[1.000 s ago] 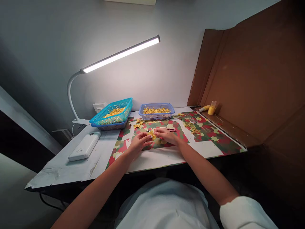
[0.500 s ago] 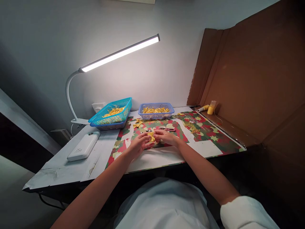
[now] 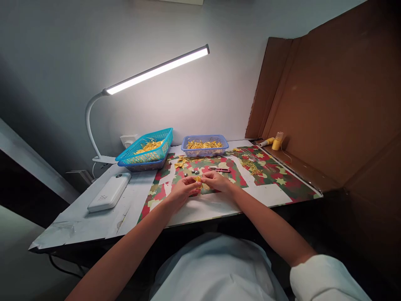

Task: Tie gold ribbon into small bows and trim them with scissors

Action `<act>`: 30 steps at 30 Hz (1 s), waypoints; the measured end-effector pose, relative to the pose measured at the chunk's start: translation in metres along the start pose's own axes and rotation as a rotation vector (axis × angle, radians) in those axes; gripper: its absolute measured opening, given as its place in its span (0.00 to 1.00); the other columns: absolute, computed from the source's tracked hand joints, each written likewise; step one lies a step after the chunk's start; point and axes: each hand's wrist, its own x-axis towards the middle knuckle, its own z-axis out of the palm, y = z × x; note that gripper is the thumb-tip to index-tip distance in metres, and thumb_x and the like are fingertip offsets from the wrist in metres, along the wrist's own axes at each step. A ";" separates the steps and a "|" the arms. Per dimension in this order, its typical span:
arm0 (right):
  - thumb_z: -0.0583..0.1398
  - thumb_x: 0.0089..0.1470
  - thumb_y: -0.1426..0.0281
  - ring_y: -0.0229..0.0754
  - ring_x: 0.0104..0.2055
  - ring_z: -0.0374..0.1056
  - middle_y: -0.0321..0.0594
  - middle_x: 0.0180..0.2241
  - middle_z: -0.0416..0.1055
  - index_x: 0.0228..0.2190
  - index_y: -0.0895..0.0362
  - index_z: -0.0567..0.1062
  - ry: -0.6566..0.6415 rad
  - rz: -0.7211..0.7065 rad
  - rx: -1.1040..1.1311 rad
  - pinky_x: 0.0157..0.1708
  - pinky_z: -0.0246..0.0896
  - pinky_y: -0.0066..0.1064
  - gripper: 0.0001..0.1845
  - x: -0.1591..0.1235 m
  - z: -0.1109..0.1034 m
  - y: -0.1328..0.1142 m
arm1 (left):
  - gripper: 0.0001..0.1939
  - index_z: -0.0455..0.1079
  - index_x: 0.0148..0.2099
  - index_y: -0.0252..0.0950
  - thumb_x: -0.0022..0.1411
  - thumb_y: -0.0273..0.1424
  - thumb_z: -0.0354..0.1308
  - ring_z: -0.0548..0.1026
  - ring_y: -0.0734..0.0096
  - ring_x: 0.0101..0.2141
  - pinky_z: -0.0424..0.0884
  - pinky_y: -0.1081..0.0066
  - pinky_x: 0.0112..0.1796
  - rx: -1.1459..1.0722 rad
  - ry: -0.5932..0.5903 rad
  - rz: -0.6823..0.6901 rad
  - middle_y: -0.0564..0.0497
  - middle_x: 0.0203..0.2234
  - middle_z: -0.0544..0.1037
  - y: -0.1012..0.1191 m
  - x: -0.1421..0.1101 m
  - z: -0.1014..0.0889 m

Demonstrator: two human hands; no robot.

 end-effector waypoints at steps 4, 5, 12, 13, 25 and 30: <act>0.60 0.48 0.52 0.28 0.16 0.45 0.24 0.14 0.48 0.18 0.54 0.54 0.091 0.015 0.099 0.16 0.40 0.25 0.25 0.001 0.005 0.002 | 0.18 0.75 0.29 0.34 0.36 0.36 0.74 0.73 0.74 0.26 0.71 0.71 0.32 -0.013 0.055 0.018 0.51 0.25 0.76 -0.002 0.003 -0.002; 0.60 0.48 0.52 0.28 0.15 0.44 0.24 0.14 0.48 0.18 0.54 0.54 0.104 0.010 0.102 0.16 0.39 0.25 0.25 0.002 0.006 0.003 | 0.19 0.74 0.29 0.34 0.35 0.36 0.74 0.73 0.74 0.27 0.71 0.71 0.32 -0.023 0.072 0.023 0.52 0.25 0.76 -0.003 0.003 -0.002; 0.59 0.48 0.50 0.29 0.17 0.43 0.26 0.14 0.48 0.17 0.54 0.55 0.136 -0.074 0.005 0.18 0.37 0.26 0.27 0.002 0.008 0.005 | 0.20 0.73 0.28 0.33 0.32 0.36 0.75 0.72 0.76 0.26 0.70 0.73 0.31 -0.016 0.121 0.038 0.53 0.24 0.74 -0.004 -0.001 -0.002; 0.59 0.48 0.49 0.29 0.17 0.43 0.26 0.14 0.48 0.17 0.54 0.54 0.125 -0.073 0.003 0.18 0.37 0.26 0.27 0.002 0.007 0.005 | 0.20 0.73 0.28 0.33 0.33 0.37 0.75 0.72 0.76 0.26 0.70 0.73 0.31 -0.012 0.117 0.036 0.53 0.24 0.74 -0.003 -0.002 -0.001; 0.59 0.51 0.50 0.30 0.21 0.41 0.27 0.18 0.42 0.16 0.54 0.49 0.018 -0.104 -0.164 0.22 0.38 0.28 0.30 -0.006 -0.014 -0.004 | 0.16 0.71 0.28 0.35 0.39 0.37 0.72 0.71 0.74 0.25 0.68 0.72 0.30 0.173 0.034 0.133 0.53 0.22 0.74 0.001 -0.014 -0.002; 0.58 0.54 0.55 0.32 0.23 0.43 0.28 0.19 0.46 0.17 0.55 0.50 -0.048 -0.183 -0.457 0.24 0.39 0.27 0.27 0.000 -0.036 -0.006 | 0.04 0.71 0.27 0.38 0.52 0.31 0.62 0.70 0.70 0.27 0.67 0.70 0.31 0.766 0.042 0.499 0.50 0.25 0.74 0.005 -0.027 0.004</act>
